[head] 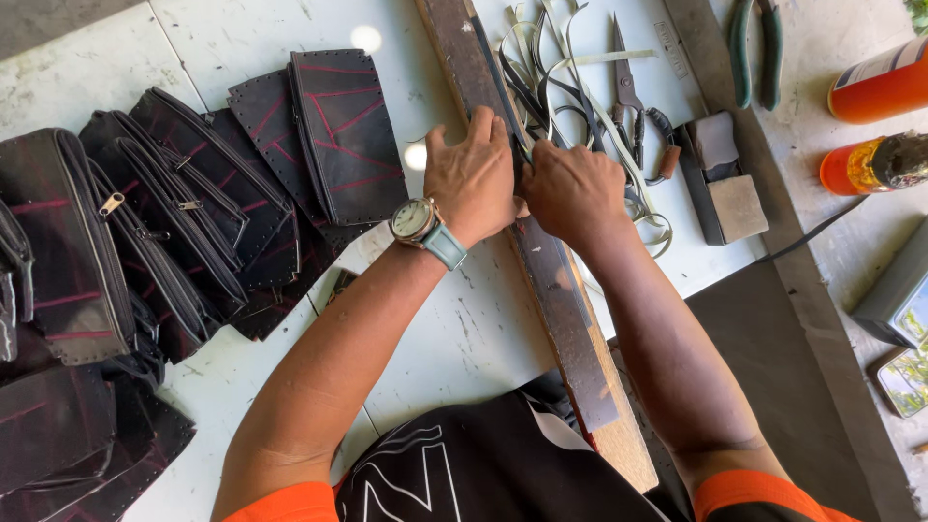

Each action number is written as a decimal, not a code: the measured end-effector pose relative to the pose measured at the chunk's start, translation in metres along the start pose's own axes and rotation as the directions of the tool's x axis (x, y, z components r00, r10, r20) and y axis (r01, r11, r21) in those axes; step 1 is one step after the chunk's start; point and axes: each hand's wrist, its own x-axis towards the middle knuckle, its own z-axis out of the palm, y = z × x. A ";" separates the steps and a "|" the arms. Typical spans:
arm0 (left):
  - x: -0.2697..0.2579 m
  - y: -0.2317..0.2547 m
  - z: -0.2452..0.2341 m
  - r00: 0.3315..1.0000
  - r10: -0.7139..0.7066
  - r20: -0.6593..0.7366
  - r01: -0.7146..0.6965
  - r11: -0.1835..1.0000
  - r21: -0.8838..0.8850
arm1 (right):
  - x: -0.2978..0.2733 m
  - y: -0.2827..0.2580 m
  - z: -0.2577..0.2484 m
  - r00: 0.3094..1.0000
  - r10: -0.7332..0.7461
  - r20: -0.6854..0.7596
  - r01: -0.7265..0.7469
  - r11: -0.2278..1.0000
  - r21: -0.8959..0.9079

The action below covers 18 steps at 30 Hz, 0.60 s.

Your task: The person aligns a long strip of black material on a wooden plank and uses a utility knife to trim its edges. The person repeatedly measures, cuts, and removes excess material to produce a straight-edged strip.

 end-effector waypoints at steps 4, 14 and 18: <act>0.000 0.001 -0.006 0.999 -0.036 0.029 0.036 0.999 0.006 | -0.021 0.011 0.009 1.000 -0.004 0.005 0.004 1.000 0.018; -0.017 -0.001 0.016 0.994 0.060 -0.095 -0.065 0.997 -0.050 | -0.089 0.034 0.031 0.999 0.015 0.028 -0.015 1.000 0.000; -0.040 0.015 0.016 0.988 0.109 -0.106 -0.118 0.990 -0.081 | -0.089 0.034 0.036 1.000 0.018 0.003 -0.018 1.000 0.018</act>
